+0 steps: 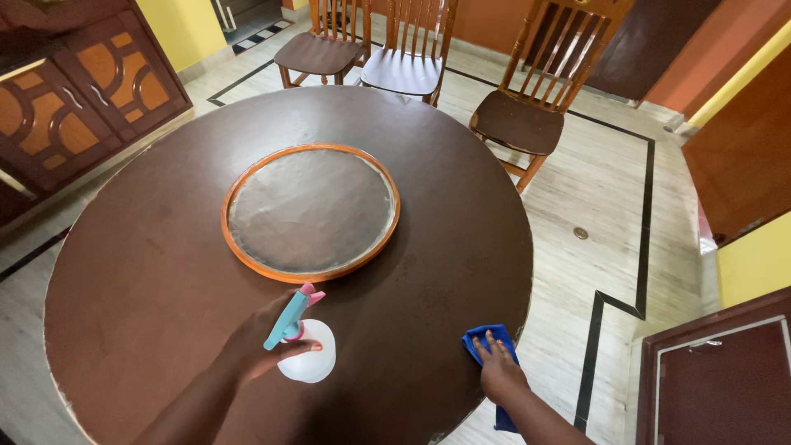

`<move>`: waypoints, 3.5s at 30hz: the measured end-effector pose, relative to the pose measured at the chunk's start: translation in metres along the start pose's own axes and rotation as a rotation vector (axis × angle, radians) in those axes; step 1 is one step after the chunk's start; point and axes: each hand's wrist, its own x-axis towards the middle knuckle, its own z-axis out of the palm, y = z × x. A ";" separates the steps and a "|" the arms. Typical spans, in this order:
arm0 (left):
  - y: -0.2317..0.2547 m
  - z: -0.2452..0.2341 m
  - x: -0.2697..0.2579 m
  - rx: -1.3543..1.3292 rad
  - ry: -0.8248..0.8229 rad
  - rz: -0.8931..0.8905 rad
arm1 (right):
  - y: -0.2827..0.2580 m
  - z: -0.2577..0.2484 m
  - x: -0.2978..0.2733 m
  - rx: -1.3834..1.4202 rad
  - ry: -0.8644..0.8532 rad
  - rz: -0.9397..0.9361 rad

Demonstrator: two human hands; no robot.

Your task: The person sprays a cleaning solution onto a round dining table and wipes the surface with a blue cloth. The person works around a circular tray placed in the center of the table, cleaning the surrounding area.

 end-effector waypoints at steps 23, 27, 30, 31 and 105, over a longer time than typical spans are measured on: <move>0.026 0.012 0.028 0.150 0.174 -0.276 | -0.060 0.029 -0.011 0.007 0.117 -0.322; 0.021 0.017 0.033 0.322 0.238 -0.291 | -0.069 0.056 -0.015 -0.080 0.224 -0.554; 0.019 0.010 0.037 0.345 0.239 -0.288 | -0.065 0.064 -0.018 -0.088 0.247 -0.593; 0.018 0.006 0.038 0.320 0.233 -0.285 | -0.063 0.064 -0.019 -0.100 0.253 -0.588; 0.030 -0.035 0.067 0.257 0.385 -0.351 | -0.099 0.000 0.091 -0.036 0.304 -0.138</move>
